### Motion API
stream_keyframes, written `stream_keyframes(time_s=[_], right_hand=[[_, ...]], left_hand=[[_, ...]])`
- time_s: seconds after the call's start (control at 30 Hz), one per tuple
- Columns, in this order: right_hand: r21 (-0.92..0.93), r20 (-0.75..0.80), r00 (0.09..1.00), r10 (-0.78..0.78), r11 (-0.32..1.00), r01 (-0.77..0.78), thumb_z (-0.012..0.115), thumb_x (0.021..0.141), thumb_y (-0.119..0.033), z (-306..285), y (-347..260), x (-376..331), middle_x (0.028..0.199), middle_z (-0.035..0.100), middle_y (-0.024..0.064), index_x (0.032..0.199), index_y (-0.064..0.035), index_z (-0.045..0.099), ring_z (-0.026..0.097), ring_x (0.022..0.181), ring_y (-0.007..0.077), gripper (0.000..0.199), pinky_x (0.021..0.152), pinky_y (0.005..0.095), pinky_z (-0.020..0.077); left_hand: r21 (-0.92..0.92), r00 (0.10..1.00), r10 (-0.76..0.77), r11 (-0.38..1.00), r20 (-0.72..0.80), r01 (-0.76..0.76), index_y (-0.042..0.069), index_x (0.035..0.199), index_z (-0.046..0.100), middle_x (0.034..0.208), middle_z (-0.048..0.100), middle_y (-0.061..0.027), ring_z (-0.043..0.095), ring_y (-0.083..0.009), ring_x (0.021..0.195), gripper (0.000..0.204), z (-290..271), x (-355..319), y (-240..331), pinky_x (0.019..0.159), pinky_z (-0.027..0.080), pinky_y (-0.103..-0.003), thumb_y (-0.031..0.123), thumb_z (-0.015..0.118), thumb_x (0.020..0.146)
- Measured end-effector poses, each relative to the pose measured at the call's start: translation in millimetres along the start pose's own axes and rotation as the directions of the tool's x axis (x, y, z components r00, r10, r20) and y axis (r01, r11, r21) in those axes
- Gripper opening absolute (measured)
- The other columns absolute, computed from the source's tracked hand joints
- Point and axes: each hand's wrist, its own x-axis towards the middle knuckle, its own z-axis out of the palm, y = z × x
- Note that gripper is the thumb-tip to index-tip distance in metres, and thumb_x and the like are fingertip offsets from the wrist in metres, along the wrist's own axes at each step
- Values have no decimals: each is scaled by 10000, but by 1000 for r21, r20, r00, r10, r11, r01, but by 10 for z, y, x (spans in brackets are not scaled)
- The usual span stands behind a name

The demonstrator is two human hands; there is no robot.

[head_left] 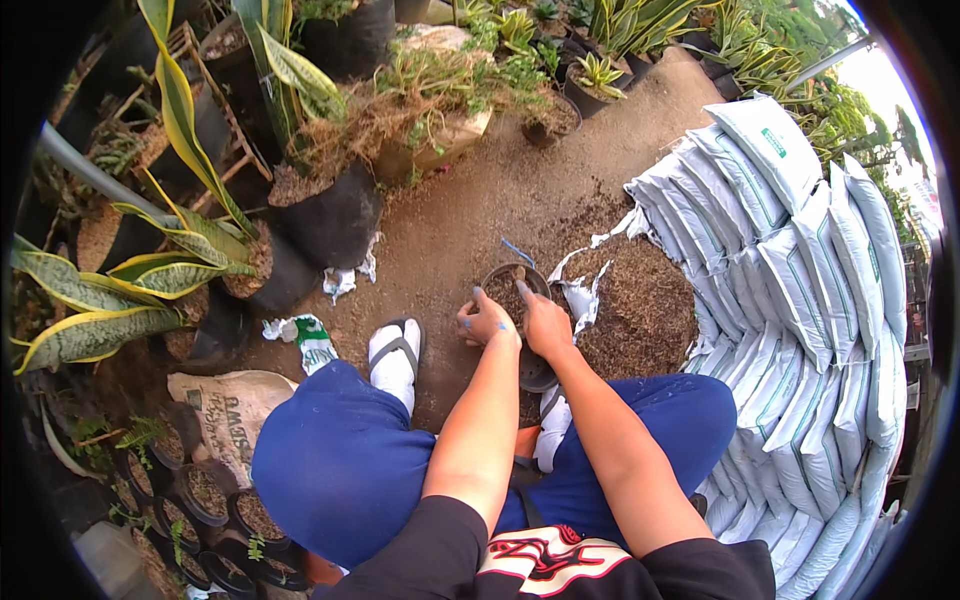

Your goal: The person scoops soil into a small plastic pot, removes a small plant from its container, and replants it into the pot using their hands.

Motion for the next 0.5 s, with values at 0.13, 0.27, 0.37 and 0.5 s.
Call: stream_keyframes(time_s=[0.13, 0.27, 0.37, 0.5], right_hand=[[-11, 28, 999, 16, 1000, -16, 519, 911, -79, 9, -70, 18, 1112, 712, 189, 1492, -177, 509, 699, 975, 417, 589, 833, 530, 558], [-62, 112, 988, 110, 993, -103, 539, 900, -82, -8, -41, 94, 1157, 703, 215, 1513, -203, 487, 696, 1005, 422, 628, 863, 537, 552], [-72, 158, 975, 154, 987, -144, 548, 875, -68, -58, -80, 137, 1137, 710, 242, 1520, -219, 481, 697, 1011, 431, 666, 889, 542, 542], [-105, 207, 963, 173, 983, -153, 545, 863, -76, -71, -121, 211, 1077, 727, 245, 1541, -228, 452, 708, 998, 426, 700, 890, 527, 548]], left_hand=[[-133, 975, -191, 969, 117, 206, 113, 1278, 585, 1399, 471, -179, 404, -381, 1364, 633, -72, -210, 33, 1124, 369, -523, 610, 667, 896], [-160, 973, -173, 967, 156, 198, 98, 1245, 598, 1353, 536, -164, 528, -350, 1246, 602, -95, -241, -24, 1067, 437, -467, 575, 691, 889], [-358, 966, -62, 921, 249, 152, 82, 1167, 654, 1205, 661, -109, 604, -258, 1143, 472, -106, -46, -125, 985, 476, -399, 438, 758, 876], [-509, 919, 27, 839, 394, 194, 97, 1144, 683, 1216, 665, -85, 565, -220, 1193, 367, -131, 153, -211, 1029, 429, -389, 315, 769, 862]])
